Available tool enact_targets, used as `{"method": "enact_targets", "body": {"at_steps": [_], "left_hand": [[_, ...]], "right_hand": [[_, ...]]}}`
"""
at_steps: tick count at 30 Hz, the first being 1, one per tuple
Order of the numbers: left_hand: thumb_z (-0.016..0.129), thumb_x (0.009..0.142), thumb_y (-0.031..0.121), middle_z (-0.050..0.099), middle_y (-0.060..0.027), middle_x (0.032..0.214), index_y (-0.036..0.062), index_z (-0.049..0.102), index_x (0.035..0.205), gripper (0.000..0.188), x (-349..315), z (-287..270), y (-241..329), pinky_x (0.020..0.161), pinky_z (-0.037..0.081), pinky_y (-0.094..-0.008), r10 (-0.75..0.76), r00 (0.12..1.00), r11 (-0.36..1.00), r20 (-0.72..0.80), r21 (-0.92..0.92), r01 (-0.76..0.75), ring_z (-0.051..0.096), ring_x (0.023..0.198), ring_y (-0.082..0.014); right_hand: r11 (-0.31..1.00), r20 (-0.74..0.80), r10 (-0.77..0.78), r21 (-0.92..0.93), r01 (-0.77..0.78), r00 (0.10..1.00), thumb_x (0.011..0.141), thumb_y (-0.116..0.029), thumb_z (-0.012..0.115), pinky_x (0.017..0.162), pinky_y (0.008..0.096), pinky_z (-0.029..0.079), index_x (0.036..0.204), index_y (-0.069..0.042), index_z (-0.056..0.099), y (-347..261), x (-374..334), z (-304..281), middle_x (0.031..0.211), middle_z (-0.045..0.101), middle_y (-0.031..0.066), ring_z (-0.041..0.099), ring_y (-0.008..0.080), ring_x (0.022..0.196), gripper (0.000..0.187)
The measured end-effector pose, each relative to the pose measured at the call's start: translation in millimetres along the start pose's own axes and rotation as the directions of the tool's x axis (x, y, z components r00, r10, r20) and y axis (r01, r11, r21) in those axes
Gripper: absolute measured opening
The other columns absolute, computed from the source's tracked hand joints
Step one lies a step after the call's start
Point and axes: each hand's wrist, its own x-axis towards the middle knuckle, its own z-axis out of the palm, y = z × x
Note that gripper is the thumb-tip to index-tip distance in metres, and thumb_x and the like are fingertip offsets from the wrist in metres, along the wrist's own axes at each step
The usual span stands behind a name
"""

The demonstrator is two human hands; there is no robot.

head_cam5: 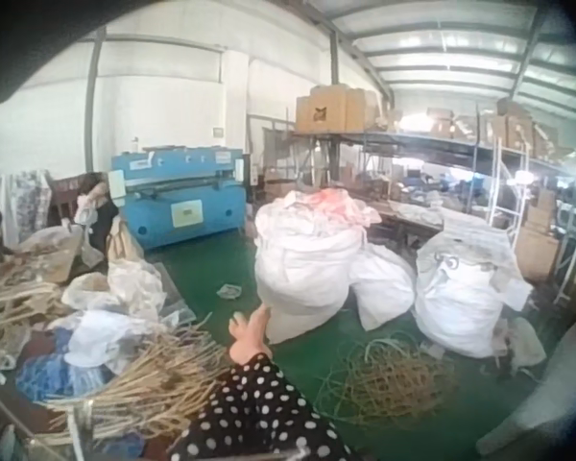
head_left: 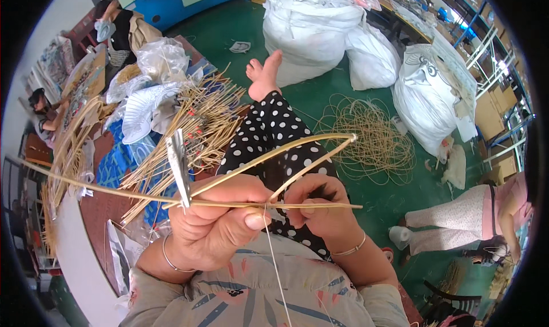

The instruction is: The person sits on the floor and weaves thin bamboo strips together using a white string. They wrap the string around the intersection of the strips to secure them, repeating the process for multiple units.

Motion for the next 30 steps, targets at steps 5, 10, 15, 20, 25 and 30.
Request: {"method": "enact_targets", "body": {"at_steps": [5,10,15,20,25,30], "left_hand": [[0.054,0.083,0.01,0.055,-0.0075,0.067,-0.0027,0.054,0.091,0.015,1.1,-4.6,-2.3,0.047,0.039,-0.0249,0.173,0.985,0.948,0.02,0.268,-0.172,0.05,0.053,-0.013],[0.055,0.081,0.008,0.054,-0.0076,0.069,-0.0021,0.053,0.091,0.014,-3.3,-10.6,-9.5,0.047,0.04,-0.027,0.311,0.948,0.89,-0.074,0.373,-0.263,0.049,0.053,-0.0147],[0.051,0.084,0.013,0.051,-0.0075,0.069,-0.0018,0.054,0.09,0.017,-22.6,-43.8,7.2,0.05,0.04,-0.0251,0.432,0.785,0.89,-0.443,0.35,-0.292,0.045,0.053,-0.0139],[0.049,0.083,0.017,0.044,-0.0016,0.06,-0.0025,0.054,0.091,0.022,-19.1,-63.3,30.6,0.04,0.025,-0.016,0.788,0.273,0.587,-0.551,0.807,-0.066,0.034,0.048,-0.004],[0.054,0.082,0.014,0.05,0.0023,0.066,0.0023,0.057,0.093,0.017,3.3,-52.0,-41.5,0.042,0.027,-0.0166,0.397,0.81,0.824,-0.431,0.557,-0.107,0.037,0.05,-0.0022],[0.059,0.077,0.005,0.06,-0.0144,0.079,-0.0003,0.058,0.089,0.014,26.2,-3.9,-40.4,0.055,0.047,-0.0321,0.467,0.881,0.581,0.079,0.723,-0.373,0.059,0.065,-0.0267]], "right_hand": [[0.921,0.17,-0.055,-0.372,0.116,0.984,0.076,-0.009,0.059,0.051,0.0245,0.042,0.086,0.004,0.057,-21.5,-7.9,10.7,0.072,0.058,0.0083,0.054,0.0134,0.061,0.016],[0.88,0.663,-0.223,-0.179,0.441,0.715,0.076,-0.015,0.06,0.047,0.0286,0.041,0.08,0.004,0.059,-50.3,-9.3,43.7,0.067,0.057,0.011,0.054,0.02,0.056,0.02],[0.881,0.901,-0.25,0.059,0.469,0.356,0.081,-0.013,0.054,0.042,0.0283,0.037,0.077,0.004,0.057,-112.7,-33.6,68.1,0.068,0.054,0.011,0.052,0.0197,0.054,0.017],[0.837,0.901,-0.365,0.207,0.507,0.236,0.082,-0.017,0.051,0.043,0.0291,0.037,0.073,0.002,0.055,-103.8,-29.2,51.8,0.066,0.053,0.0084,0.051,0.0204,0.053,0.021],[0.58,0.528,-0.259,-0.585,0.568,0.809,0.074,-0.013,0.061,0.046,0.035,0.037,0.061,-0.006,0.046,-65.8,-4.8,54.6,0.056,0.044,0.005,0.047,0.0243,0.05,0.021],[0.888,0.098,-0.314,-0.321,0.329,0.944,0.076,-0.022,0.064,0.039,0.029,0.035,0.072,-0.004,0.053,-32.1,6.8,66.6,0.06,0.052,0.0037,0.049,0.0157,0.045,0.021]]}}
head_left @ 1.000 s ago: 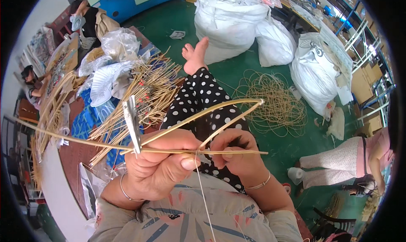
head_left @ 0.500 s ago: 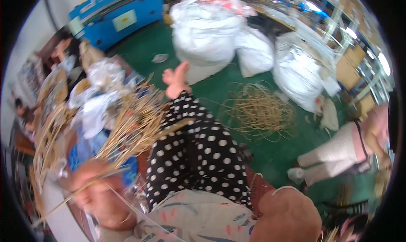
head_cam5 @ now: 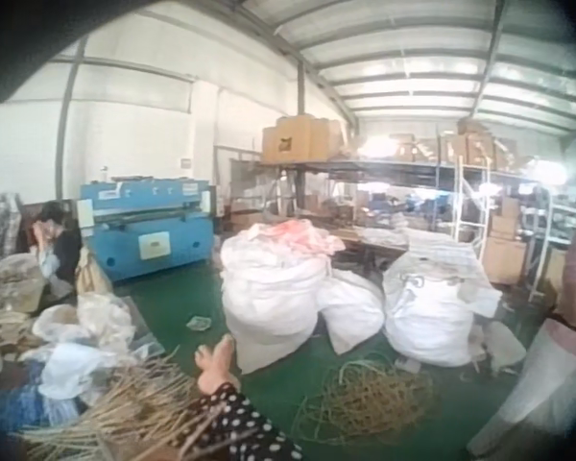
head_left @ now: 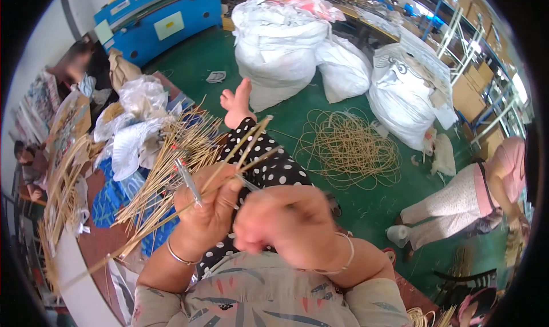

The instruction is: The person sits on the floor and weaves thin bamboo strips together using a white string. They wrap the string around the intersection of the strips to secure them, repeating the process for multiple units.

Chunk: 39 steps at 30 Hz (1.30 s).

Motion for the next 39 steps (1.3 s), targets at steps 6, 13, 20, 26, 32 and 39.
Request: {"method": "enact_targets", "body": {"at_steps": [6,13,20,26,32,39], "left_hand": [[0.056,0.081,0.02,0.058,-0.0096,0.071,0.0036,0.055,0.087,0.017,8.7,-51.4,44.0,0.051,0.044,-0.0326,0.044,0.973,0.96,0.225,-0.278,0.021,0.056,0.058,-0.0234],[0.06,0.078,0.019,0.056,-0.0098,0.064,0.0005,0.054,0.084,0.02,6.9,-42.8,57.3,0.042,0.041,-0.0298,0.094,0.986,0.929,0.136,-0.368,-0.038,0.052,0.047,-0.0199],[0.057,0.079,0.014,0.051,-0.0078,0.057,0.0006,0.051,0.077,0.015,5.1,-28.1,52.2,0.037,0.035,-0.0274,0.148,0.986,0.945,-0.081,-0.281,-0.165,0.045,0.04,-0.0172],[0.056,0.079,0.013,0.051,-0.0089,0.054,-0.0011,0.052,0.072,0.016,-9.8,-19.3,31.8,0.036,0.036,-0.0273,0.241,0.933,0.904,-0.266,-0.289,-0.315,0.046,0.039,-0.0181],[0.062,0.071,0.008,0.057,-0.0091,0.065,0.0,0.057,0.078,0.011,-6.0,-28.1,33.6,0.041,0.042,-0.0284,0.119,0.993,0.945,0.02,-0.31,-0.107,0.053,0.048,-0.0197],[0.053,0.078,0.01,0.055,-0.0083,0.063,0.0064,0.058,0.078,0.006,1.0,-2.0,6.1,0.046,0.039,-0.0361,-0.022,0.996,1.0,0.085,0.016,0.021,0.052,0.054,-0.0284]], "right_hand": [[0.891,0.447,-0.211,-0.277,0.359,0.869,0.073,-0.026,0.065,0.042,0.0262,0.038,0.084,-0.003,0.055,-28.1,-5.2,-14.0,0.063,0.054,0.0057,0.051,0.0159,0.048,0.027],[0.399,0.333,-0.389,-0.779,0.483,0.859,0.07,-0.019,0.067,0.045,0.0255,0.042,0.093,0.002,0.054,-42.4,-13.2,-10.9,0.073,0.061,0.0087,0.055,0.0172,0.051,0.034],[0.491,0.272,-0.332,-0.768,0.411,0.903,0.072,-0.009,0.064,0.048,0.0276,0.044,0.092,0.004,0.054,-30.6,-3.3,-3.4,0.076,0.061,0.0103,0.056,0.0183,0.054,0.026],[0.661,0.2,-0.28,-0.669,0.34,0.939,0.072,-0.004,0.061,0.048,0.0281,0.044,0.085,0.001,0.054,-25.1,-3.9,-1.9,0.073,0.06,0.0094,0.055,0.0199,0.054,0.016],[0.702,0.127,-0.256,-0.657,0.275,0.958,0.071,0.001,0.059,0.048,0.0285,0.044,0.078,-0.002,0.055,-19.1,0.3,-1.3,0.069,0.058,0.0085,0.054,0.0214,0.054,0.008],[0.858,-0.127,-0.204,-0.501,0.114,0.971,0.076,0.001,0.055,0.048,0.0242,0.04,0.076,-0.002,0.054,46.9,14.2,-27.9,0.064,0.055,0.0065,0.051,0.0136,0.053,0.003]]}}
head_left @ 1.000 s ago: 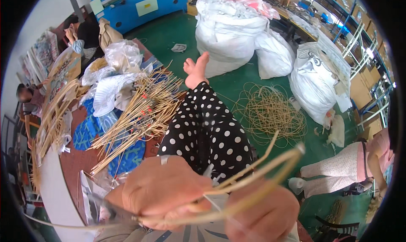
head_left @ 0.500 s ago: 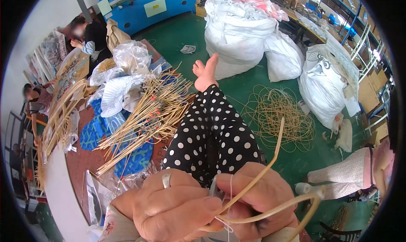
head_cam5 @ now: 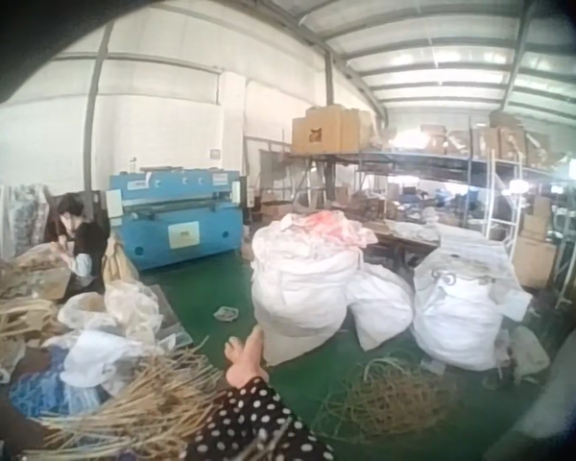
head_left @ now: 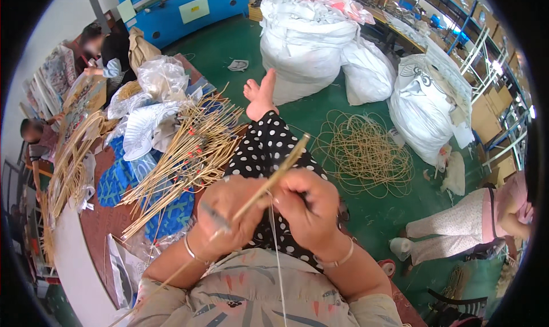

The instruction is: The person sits on the floor and weaves thin bamboo strips together using a white string. They wrap the string around the intersection of the strips to secure them, repeating the process for multiple units.

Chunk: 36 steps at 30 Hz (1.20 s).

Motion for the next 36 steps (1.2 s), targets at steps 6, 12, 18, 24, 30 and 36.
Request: {"method": "enact_targets", "body": {"at_steps": [6,12,18,24,30,36], "left_hand": [[0.058,0.073,-0.001,0.058,-0.0122,0.074,0.0001,0.055,0.09,0.017,-15.4,15.0,-26.7,0.055,0.045,-0.0314,0.101,0.995,0.99,0.024,0.093,-0.103,0.057,0.062,-0.0248],[0.056,0.07,0.0,0.055,-0.007,0.063,0.0029,0.056,0.079,0.009,-5.3,8.5,-27.1,0.042,0.04,-0.0305,0.12,0.99,0.99,-0.071,0.077,-0.115,0.052,0.048,-0.0228],[0.056,0.07,0.005,0.052,-0.0043,0.057,0.005,0.056,0.074,0.004,7.4,-6.0,-4.0,0.039,0.038,-0.0296,0.19,0.982,0.976,-0.008,0.106,-0.188,0.051,0.045,-0.0205],[0.068,0.066,0.015,0.055,-0.0026,0.06,0.0047,0.059,0.078,0.018,-13.0,-29.2,21.0,0.039,0.041,-0.0281,0.115,0.992,0.991,-0.047,-0.07,-0.118,0.052,0.044,-0.0169],[0.069,0.065,0.009,0.056,-0.0075,0.06,-0.0024,0.057,0.085,0.026,0.7,-33.2,28.8,0.035,0.038,-0.0245,0.25,0.968,0.904,-0.033,-0.349,-0.246,0.05,0.041,-0.0156],[0.069,0.064,0.008,0.056,-0.0077,0.061,-0.0027,0.057,0.088,0.029,-2.3,-31.0,27.2,0.036,0.04,-0.0255,0.241,0.969,0.901,-0.049,-0.359,-0.243,0.051,0.042,-0.0162]], "right_hand": [[0.983,-0.026,0.162,0.094,-0.159,0.986,0.078,-0.001,0.056,0.046,0.0193,0.037,0.073,-0.001,0.052,27.9,-2.9,-2.0,0.059,0.052,0.0017,0.047,0.0042,0.052,0.006],[0.997,0.143,0.071,0.019,-0.074,0.987,0.077,-0.009,0.059,0.044,0.0199,0.035,0.069,-0.001,0.051,1.6,-0.5,-7.2,0.059,0.052,0.0017,0.045,0.0055,0.049,0.014],[0.949,0.503,-0.284,0.269,0.165,0.816,0.075,-0.013,0.061,0.044,0.0221,0.036,0.07,-0.001,0.052,-58.7,-2.4,-15.3,0.063,0.054,0.0023,0.046,0.0093,0.049,0.016],[0.9,0.52,-0.411,0.361,0.243,0.749,0.073,-0.01,0.061,0.045,0.0238,0.038,0.074,-0.001,0.053,-71.8,-10.3,-30.7,0.065,0.055,0.0035,0.048,0.0123,0.051,0.013],[0.904,0.382,-0.347,-0.108,0.414,0.857,0.07,-0.007,0.061,0.046,0.0255,0.039,0.079,-0.001,0.054,-78.8,-14.5,-26.3,0.068,0.055,0.0046,0.05,0.0152,0.053,0.013],[0.797,0.298,-0.355,-0.398,0.454,0.886,0.067,-0.004,0.061,0.047,0.0272,0.041,0.083,0.0,0.055,-70.8,-17.5,-17.6,0.07,0.055,0.0058,0.053,0.0182,0.055,0.017]]}}
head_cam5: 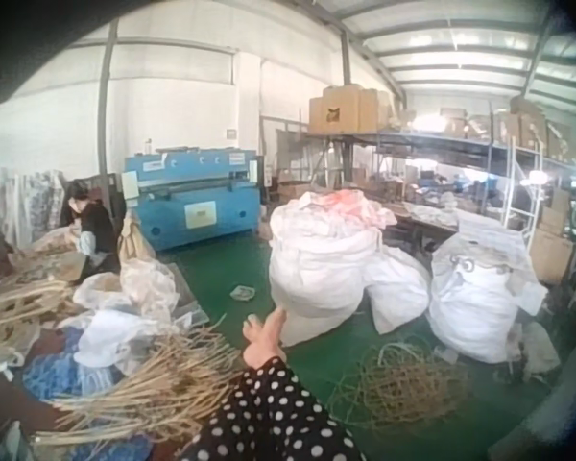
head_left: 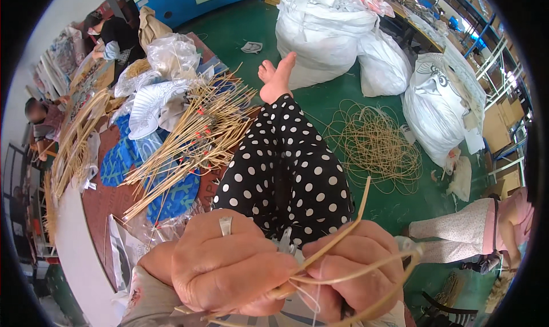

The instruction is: The person sits on the floor and weaves thin bamboo strips together using a white string. They wrap the string around the intersection of the strips to secure them, repeating the process for multiple units.

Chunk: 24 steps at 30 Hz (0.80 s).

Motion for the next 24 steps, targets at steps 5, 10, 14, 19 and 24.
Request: {"method": "enact_targets", "body": {"at_steps": [5,10,14,19,24], "left_hand": [[0.065,0.067,0.009,0.056,-0.0075,0.064,0.0028,0.058,0.089,0.024,-6.3,-6.2,-5.0,0.043,0.042,-0.0285,-0.127,0.979,0.943,0.159,0.324,0.07,0.053,0.05,-0.0204],[0.056,0.075,0.007,0.057,-0.0096,0.071,0.0026,0.057,0.089,0.015,-26.4,21.0,-57.9,0.048,0.042,-0.0328,-0.091,0.995,0.878,0.035,0.475,0.063,0.053,0.055,-0.0258],[0.055,0.079,0.003,0.057,-0.0118,0.076,-0.0019,0.055,0.089,0.011,-39.8,27.5,-67.2,0.055,0.043,-0.0298,-0.223,0.975,0.914,0.018,0.351,0.202,0.054,0.063,-0.0218],[0.053,0.084,0.011,0.055,-0.0064,0.075,-0.0031,0.055,0.09,0.015,-26.7,19.6,-53.2,0.052,0.039,-0.0225,-0.442,0.896,0.886,-0.026,0.143,0.441,0.049,0.06,-0.0103],[0.061,0.079,0.007,0.056,-0.0054,0.078,-0.0034,0.054,0.097,0.022,-26.6,11.9,-35.1,0.058,0.043,-0.0212,-0.644,0.762,0.754,-0.066,-0.223,0.618,0.053,0.068,-0.0094]], "right_hand": [[0.993,0.002,0.016,-0.113,-0.016,1.0,0.065,0.0,0.061,0.047,0.0295,0.041,0.084,-0.001,0.054,19.1,-2.3,13.3,0.069,0.055,0.0061,0.053,0.0206,0.055,0.02],[0.954,-0.122,0.295,0.093,-0.285,0.948,0.066,0.001,0.059,0.046,0.0305,0.04,0.072,-0.003,0.05,70.5,-10.2,47.9,0.06,0.05,0.0083,0.05,0.0244,0.05,0.011],[0.877,-0.087,0.434,0.27,-0.398,0.897,0.07,0.002,0.057,0.046,0.0277,0.04,0.071,-0.002,0.049,84.6,-20.2,56.2,0.058,0.05,0.0101,0.05,0.0216,0.05,0.009],[0.76,0.08,0.464,0.474,-0.444,0.882,0.074,0.0,0.057,0.045,0.0227,0.037,0.072,-0.003,0.051,67.7,-19.3,43.5,0.062,0.051,0.0045,0.049,0.0091,0.051,0.008],[-0.078,0.752,0.309,0.63,-0.773,0.582,0.075,-0.004,0.059,0.054,0.0198,0.039,0.085,-0.004,0.055,38.5,-61.0,30.5,0.076,0.056,0.0016,0.051,0.0066,0.064,0.01]]}}
